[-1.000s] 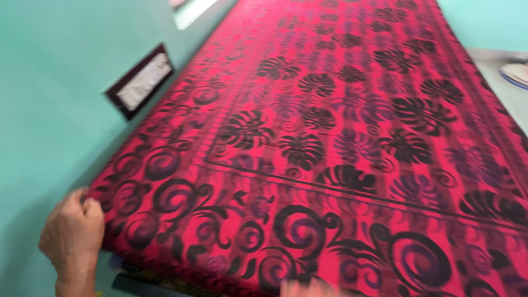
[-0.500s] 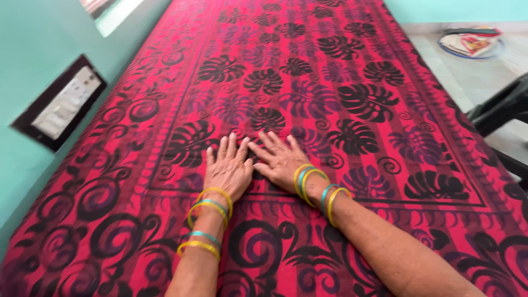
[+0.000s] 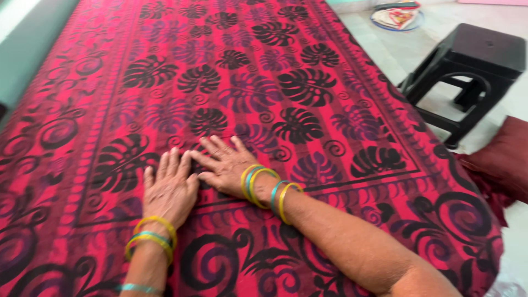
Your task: The person spreads a red patterned bedsheet over a mattress, smoothing the surface and tucking the edges under the mattress around all sides. The person repeatedly adjusts and smooths the sheet to ensure it is flat and properly aligned.
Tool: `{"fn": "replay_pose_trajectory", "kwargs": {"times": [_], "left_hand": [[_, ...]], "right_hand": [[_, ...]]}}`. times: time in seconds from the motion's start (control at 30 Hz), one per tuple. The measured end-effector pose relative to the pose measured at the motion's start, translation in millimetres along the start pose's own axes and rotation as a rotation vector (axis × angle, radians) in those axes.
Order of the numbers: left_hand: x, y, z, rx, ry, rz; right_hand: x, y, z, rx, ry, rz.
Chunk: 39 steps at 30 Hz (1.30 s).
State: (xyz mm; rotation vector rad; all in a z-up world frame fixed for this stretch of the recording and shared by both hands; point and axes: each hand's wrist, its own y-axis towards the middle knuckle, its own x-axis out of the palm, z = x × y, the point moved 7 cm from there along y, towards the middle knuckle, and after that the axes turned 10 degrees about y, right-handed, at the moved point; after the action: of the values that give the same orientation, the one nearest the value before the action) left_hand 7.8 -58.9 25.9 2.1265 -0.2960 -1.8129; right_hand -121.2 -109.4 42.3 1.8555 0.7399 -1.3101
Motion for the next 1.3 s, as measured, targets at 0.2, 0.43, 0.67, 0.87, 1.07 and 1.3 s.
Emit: {"fn": "replay_pose_trajectory", "kwargs": {"times": [0.2, 0.43, 0.67, 0.87, 1.07, 1.3], "left_hand": [[5.4, -1.0, -0.7, 0.061, 0.047, 0.026], [-1.6, -1.9, 9.3, 0.161, 0.015, 0.105], [3.6, -4.8, 9.6, 0.12, 0.071, 0.082], [0.4, -3.2, 10.6, 0.056, 0.038, 0.002], [-18.5, -6.4, 26.9, 0.022, 0.022, -0.03], [-26.4, -14.6, 30.6, -0.008, -0.024, -0.052]], "right_hand": [[5.0, -10.1, 1.3, -0.006, 0.024, 0.024], [0.1, -20.5, 4.3, -0.019, 0.077, 0.063], [3.5, -22.1, 14.8, -0.07, 0.185, 0.092], [-1.3, -19.9, 12.4, -0.088, 0.179, 0.005], [-11.3, -20.9, 18.3, -0.046, 0.084, -0.076], [-18.7, -16.1, 40.4, 0.022, 0.054, -0.117]]}}
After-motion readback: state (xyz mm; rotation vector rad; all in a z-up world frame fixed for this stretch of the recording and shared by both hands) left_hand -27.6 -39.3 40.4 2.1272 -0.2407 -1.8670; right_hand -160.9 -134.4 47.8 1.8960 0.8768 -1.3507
